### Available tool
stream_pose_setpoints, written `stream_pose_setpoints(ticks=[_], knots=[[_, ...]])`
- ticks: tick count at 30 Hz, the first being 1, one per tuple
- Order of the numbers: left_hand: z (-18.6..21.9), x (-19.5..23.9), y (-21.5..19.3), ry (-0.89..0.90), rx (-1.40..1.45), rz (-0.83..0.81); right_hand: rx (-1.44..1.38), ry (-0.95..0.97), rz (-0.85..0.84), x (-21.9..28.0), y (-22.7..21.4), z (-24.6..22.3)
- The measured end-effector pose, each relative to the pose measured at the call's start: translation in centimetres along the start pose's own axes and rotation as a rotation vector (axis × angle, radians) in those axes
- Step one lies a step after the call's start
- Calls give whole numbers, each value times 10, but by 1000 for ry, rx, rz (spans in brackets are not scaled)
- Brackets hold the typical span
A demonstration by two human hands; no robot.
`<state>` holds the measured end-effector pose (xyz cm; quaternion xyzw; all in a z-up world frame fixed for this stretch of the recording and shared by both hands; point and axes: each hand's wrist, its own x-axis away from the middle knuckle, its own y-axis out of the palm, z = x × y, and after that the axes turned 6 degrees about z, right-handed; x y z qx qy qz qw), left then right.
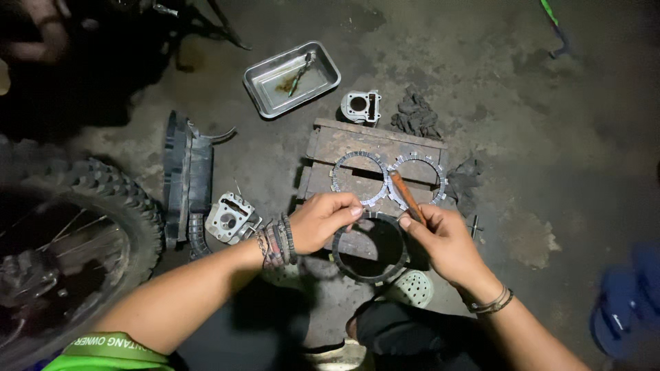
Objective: The person holds a circular metal part and uses a small tool to scrape or clean its inner surface. They rotate the part and continue scraping along the circumference, with other similar parts and engine components visible nearby.
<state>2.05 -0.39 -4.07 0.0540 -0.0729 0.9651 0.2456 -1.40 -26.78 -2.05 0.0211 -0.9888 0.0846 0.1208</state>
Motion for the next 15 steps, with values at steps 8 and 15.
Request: stream_pose_setpoints(ticks=[8, 15], knots=[[1, -4, -4, 7, 14, 17, 7, -14, -2, -14, -10, 27], [7, 0, -3, 3, 55, 37, -88, 59, 55, -12, -7, 17]])
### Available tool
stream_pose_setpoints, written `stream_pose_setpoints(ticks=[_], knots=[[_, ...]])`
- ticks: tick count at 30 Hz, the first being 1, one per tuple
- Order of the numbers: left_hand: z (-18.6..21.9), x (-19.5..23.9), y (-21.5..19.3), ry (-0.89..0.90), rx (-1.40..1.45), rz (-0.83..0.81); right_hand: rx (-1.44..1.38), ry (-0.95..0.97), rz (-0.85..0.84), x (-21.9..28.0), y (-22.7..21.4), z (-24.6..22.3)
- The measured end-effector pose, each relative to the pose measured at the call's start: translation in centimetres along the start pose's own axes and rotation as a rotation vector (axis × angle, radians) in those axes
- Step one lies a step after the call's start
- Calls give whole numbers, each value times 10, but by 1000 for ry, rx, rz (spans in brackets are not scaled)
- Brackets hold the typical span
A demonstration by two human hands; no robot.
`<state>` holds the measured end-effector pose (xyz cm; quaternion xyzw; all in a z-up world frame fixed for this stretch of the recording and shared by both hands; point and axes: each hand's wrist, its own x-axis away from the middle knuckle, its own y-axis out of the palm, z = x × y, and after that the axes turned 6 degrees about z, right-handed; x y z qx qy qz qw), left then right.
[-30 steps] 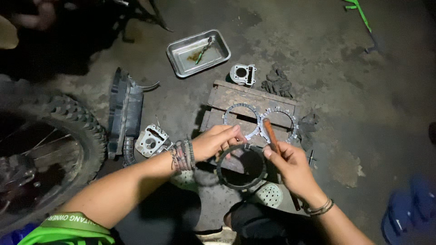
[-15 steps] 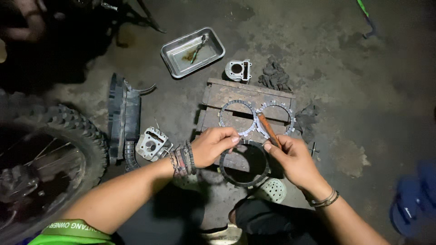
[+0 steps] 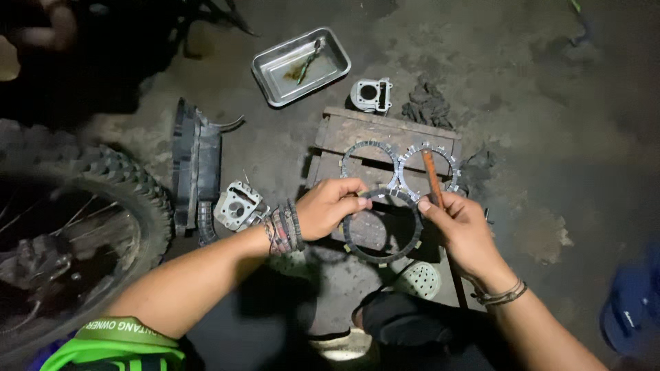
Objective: The person holds a circular metal part and uses a small tool to scrape or clean its inner surface. They rotate the part and continue scraping along the circumference, with other similar parts and engine components visible nearby.
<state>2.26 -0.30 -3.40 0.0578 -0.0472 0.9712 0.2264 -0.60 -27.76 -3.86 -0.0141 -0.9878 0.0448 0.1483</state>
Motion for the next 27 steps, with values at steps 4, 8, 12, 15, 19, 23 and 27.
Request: stream_pose_setpoints(ticks=[4, 8, 12, 15, 19, 23, 27], knots=[[3, 1, -2, 15, -16, 11, -25, 31, 7, 11, 8, -11], [-2, 0, -3, 13, -26, 10, 31, 10, -6, 4, 4, 1], [6, 2, -4, 13, -42, 9, 71, -42, -7, 8, 7, -5], [6, 1, -5, 34, -64, 5, 114, -71, -16, 5, 2, 3], [5, 1, -1, 69, -120, 6, 137, -93, -22, 2, 2, 9], [7, 3, 5, 81, -290, 55, 157, -86, 1, 5, 6, 4], [-4, 1, 10, 67, -318, 153, 157, -78, 1, 12, 12, -12]])
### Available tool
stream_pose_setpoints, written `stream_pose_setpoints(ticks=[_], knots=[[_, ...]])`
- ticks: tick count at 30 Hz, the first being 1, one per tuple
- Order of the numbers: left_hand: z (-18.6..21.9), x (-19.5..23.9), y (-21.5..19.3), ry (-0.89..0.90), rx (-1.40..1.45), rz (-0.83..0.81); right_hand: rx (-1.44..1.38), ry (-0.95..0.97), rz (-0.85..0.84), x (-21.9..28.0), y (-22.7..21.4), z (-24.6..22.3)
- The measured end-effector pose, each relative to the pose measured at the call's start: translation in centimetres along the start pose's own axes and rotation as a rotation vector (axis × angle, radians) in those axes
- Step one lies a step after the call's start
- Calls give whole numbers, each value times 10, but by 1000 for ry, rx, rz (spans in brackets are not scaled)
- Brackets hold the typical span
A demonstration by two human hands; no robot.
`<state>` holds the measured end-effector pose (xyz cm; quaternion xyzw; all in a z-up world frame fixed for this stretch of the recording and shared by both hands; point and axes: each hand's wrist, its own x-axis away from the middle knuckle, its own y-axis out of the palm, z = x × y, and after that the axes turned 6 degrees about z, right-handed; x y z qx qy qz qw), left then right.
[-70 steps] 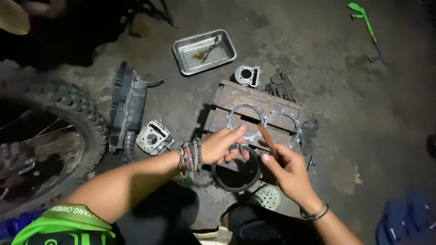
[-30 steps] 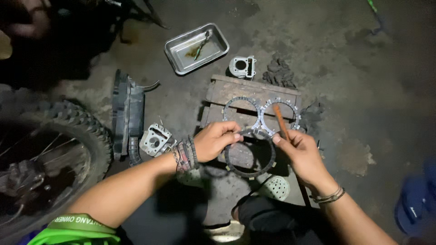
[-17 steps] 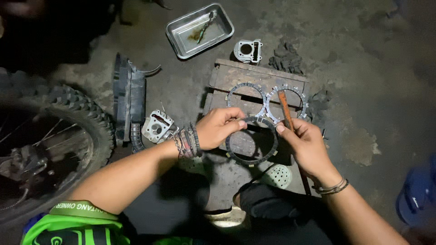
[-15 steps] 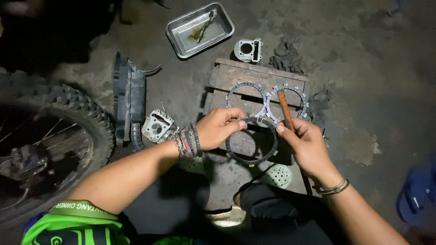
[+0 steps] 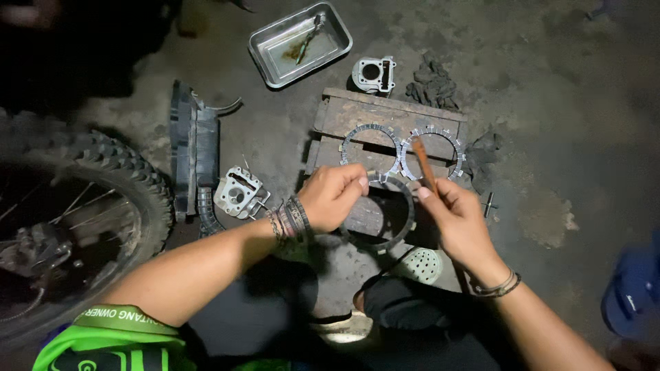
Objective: The person holds a circular metal part and uses a small tool to scrape or clean its inner surface. They rotate the part and continue scraping along the circumference, with other similar parts and engine components visible nearby.
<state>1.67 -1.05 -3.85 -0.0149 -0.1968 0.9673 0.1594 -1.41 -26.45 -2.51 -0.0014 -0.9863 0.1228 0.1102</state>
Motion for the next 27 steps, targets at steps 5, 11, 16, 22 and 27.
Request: stream_pose_setpoints(ticks=[5, 11, 16, 22, 27], knots=[[-13, -5, -2, -12, 119, 102, 98, -110, -13, 10, -4, -7], [-14, -5, 0, -27, 138, 194, 579, -454, 18, 39, 3, -22], [-2, -1, 7, -13, 15, 262, 893, -546, -116, 47, 14, -18], [9, 2, 5, -52, 42, 315, 845, -661, -55, 47, 24, -25], [7, 1, 4, -20, 37, 367, 963, -543, -132, 48, 22, -41]])
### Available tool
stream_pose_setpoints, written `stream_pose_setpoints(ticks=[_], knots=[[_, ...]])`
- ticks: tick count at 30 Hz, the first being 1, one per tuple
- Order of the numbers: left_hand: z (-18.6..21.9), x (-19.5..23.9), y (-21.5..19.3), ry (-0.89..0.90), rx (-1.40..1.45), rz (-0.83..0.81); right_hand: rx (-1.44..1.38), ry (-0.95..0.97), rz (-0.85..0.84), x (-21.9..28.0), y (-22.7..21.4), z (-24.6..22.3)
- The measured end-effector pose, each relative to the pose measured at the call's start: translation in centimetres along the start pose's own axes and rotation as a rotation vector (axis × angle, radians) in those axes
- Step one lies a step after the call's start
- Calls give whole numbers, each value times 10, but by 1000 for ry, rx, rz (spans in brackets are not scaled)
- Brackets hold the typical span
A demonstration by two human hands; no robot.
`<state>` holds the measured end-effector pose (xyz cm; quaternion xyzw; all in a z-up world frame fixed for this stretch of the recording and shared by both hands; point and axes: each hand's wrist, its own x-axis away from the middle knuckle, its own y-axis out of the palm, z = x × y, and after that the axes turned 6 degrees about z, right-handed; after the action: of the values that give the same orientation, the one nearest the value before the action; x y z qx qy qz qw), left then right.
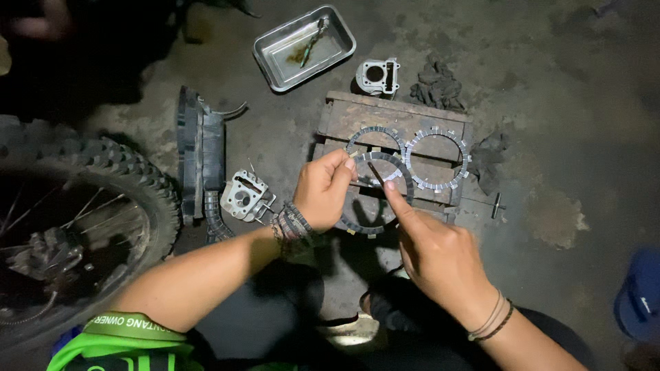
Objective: The person holds a circular metal part and uses a small tool to scrape or clean its inner surface. They rotate the part and continue scraping along the circumference, with other similar parts and engine components visible nearby.
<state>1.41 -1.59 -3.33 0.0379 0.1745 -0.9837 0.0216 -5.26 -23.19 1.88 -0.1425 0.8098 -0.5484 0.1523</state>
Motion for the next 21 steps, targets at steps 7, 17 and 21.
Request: stream_pose_setpoints(ticks=[7, 17, 21], knots=[[19, 11, 4, -70, -34, -4, 139, -112, 190, 6, 13, 2], [21, 13, 5, -83, 25, 13, 156, -61, 163, 7, 19, 0], [22, 13, 3, -75, 11, 27, 135, -78, 170, 5, 19, -1]])
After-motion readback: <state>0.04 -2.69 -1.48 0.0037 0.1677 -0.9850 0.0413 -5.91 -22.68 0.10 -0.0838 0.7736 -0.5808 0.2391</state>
